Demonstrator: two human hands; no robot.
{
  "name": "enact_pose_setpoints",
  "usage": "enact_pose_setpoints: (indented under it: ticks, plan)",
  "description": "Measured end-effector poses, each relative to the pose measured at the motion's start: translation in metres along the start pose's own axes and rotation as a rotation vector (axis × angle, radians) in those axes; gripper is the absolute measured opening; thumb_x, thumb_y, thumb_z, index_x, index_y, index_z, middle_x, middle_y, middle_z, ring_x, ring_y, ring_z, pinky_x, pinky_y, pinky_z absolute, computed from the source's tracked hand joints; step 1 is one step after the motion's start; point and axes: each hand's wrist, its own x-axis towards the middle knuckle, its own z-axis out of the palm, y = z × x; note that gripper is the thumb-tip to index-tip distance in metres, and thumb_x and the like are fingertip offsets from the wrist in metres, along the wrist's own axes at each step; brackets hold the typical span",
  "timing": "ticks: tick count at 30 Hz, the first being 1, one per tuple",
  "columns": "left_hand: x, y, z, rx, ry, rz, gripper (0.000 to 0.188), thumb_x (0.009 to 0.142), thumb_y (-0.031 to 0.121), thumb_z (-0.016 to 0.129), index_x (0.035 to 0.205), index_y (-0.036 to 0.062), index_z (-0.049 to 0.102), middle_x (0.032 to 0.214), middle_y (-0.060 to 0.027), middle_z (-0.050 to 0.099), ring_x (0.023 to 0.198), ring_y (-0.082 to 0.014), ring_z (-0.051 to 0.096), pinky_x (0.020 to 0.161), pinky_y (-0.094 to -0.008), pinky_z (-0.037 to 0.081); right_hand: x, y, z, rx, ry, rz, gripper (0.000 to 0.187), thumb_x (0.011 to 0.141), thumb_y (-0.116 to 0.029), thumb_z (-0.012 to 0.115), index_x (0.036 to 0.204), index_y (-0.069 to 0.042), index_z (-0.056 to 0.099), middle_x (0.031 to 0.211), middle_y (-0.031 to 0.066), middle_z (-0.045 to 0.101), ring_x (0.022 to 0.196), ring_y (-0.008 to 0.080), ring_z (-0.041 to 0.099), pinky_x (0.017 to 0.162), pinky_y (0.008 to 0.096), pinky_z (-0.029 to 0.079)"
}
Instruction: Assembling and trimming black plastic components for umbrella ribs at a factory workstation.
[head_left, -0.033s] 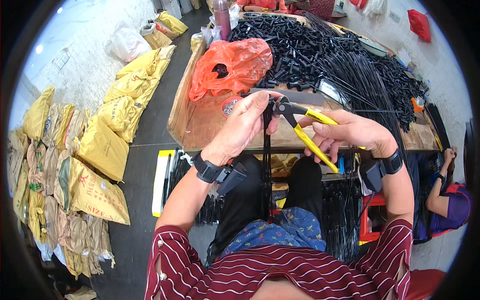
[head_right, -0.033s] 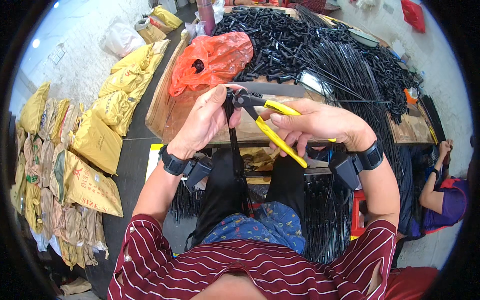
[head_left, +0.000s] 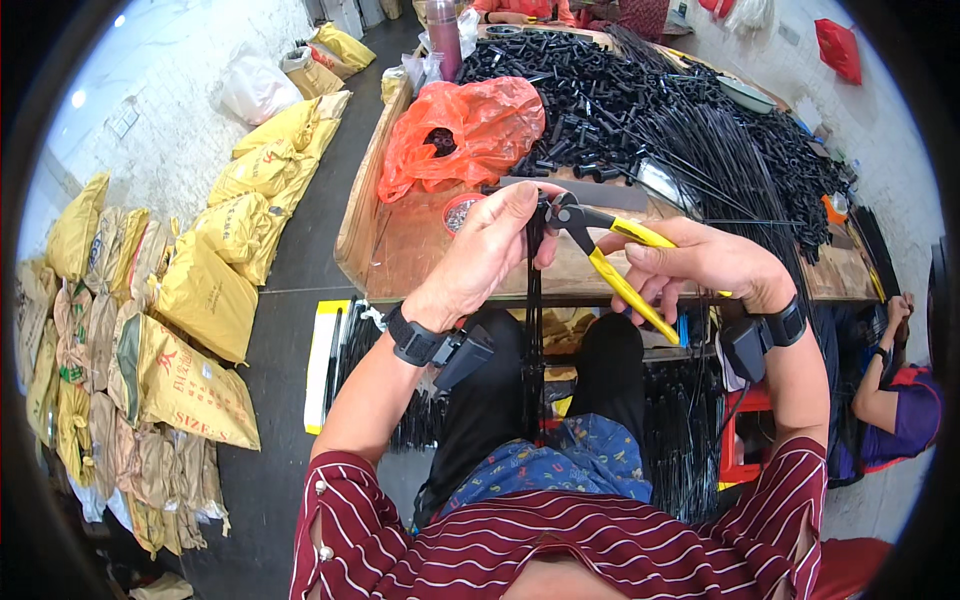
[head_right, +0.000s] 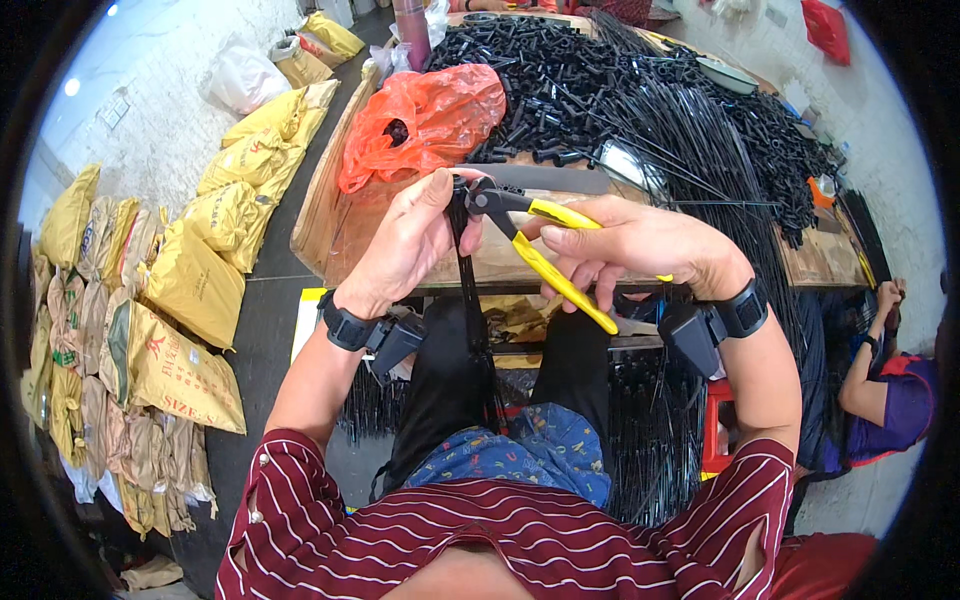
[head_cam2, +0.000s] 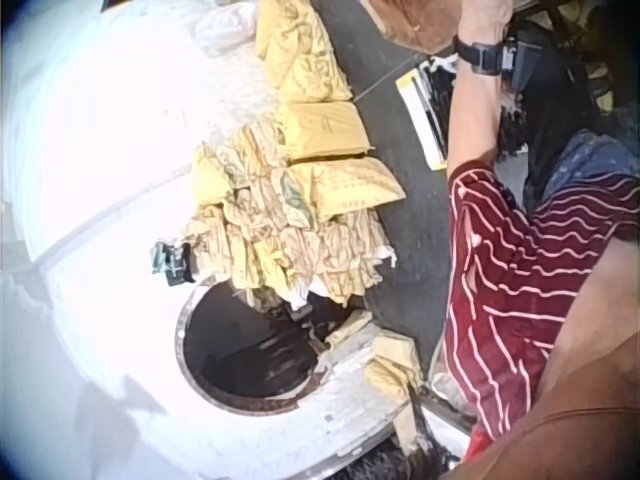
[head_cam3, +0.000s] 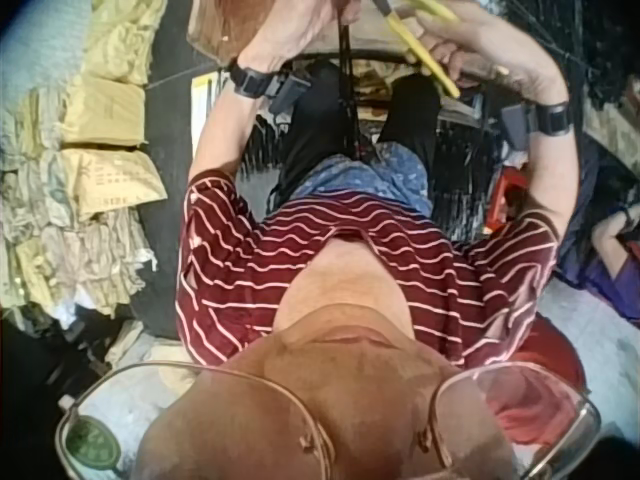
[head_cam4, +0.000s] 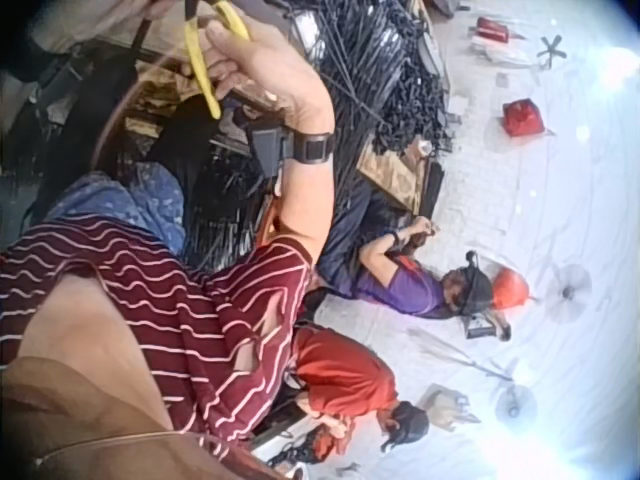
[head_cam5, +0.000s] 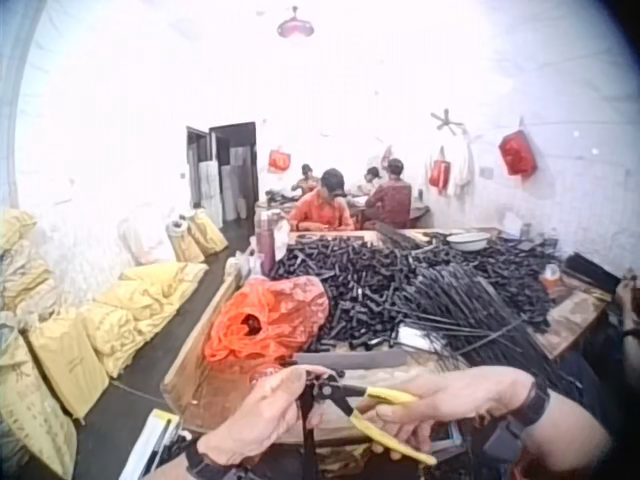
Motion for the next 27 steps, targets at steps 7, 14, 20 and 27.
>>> enact_pose_setpoints:
  ticks: [7,14,20,27]
  plan:
    - [-0.001,0.007,0.005,0.000,-0.092,-0.035,0.043,0.100,0.039,0.043,0.116,0.0007,0.054,0.086,-0.0035,0.056,0.062,-0.0086,0.047,0.057,-0.0231,0.039,-0.005,-0.011,-0.033,-0.036,-0.110,0.039,0.048,0.098,-0.029,0.048,0.131,0.005,0.043,0.076,0.0154,0.066,0.065,0.0178,0.067,0.050,0.0245,0.050]
    - [0.000,0.006,0.004,0.012,-0.070,-0.038,0.046,0.098,0.041,0.046,0.119,-0.0004,0.052,0.088,-0.0058,0.057,0.062,-0.0103,0.046,0.057,-0.0239,0.037,0.003,0.003,-0.033,0.037,-0.147,0.019,0.056,0.098,-0.039,0.046,0.134,0.004,0.038,0.083,0.0186,0.067,0.070,0.0207,0.068,0.052,0.0260,0.053]
    - [-0.002,0.005,0.003,0.022,-0.031,-0.010,0.045,0.098,0.039,0.047,0.118,-0.0011,0.053,0.088,-0.0043,0.057,0.063,-0.0096,0.045,0.057,-0.0226,0.037,0.005,0.016,-0.006,0.048,-0.044,-0.064,0.050,0.100,-0.031,0.042,0.136,0.002,0.035,0.093,0.0181,0.067,0.077,0.0210,0.068,0.056,0.0268,0.052]
    - [0.001,0.001,0.007,0.065,0.019,0.017,0.040,0.100,0.035,0.044,0.114,-0.0003,0.056,0.083,-0.0033,0.057,0.060,-0.0062,0.046,0.055,-0.0208,0.037,0.003,0.017,0.000,-0.021,0.029,-0.095,0.048,0.099,-0.031,0.046,0.136,-0.001,0.037,0.085,0.0116,0.066,0.074,0.0163,0.066,0.054,0.0242,0.050]
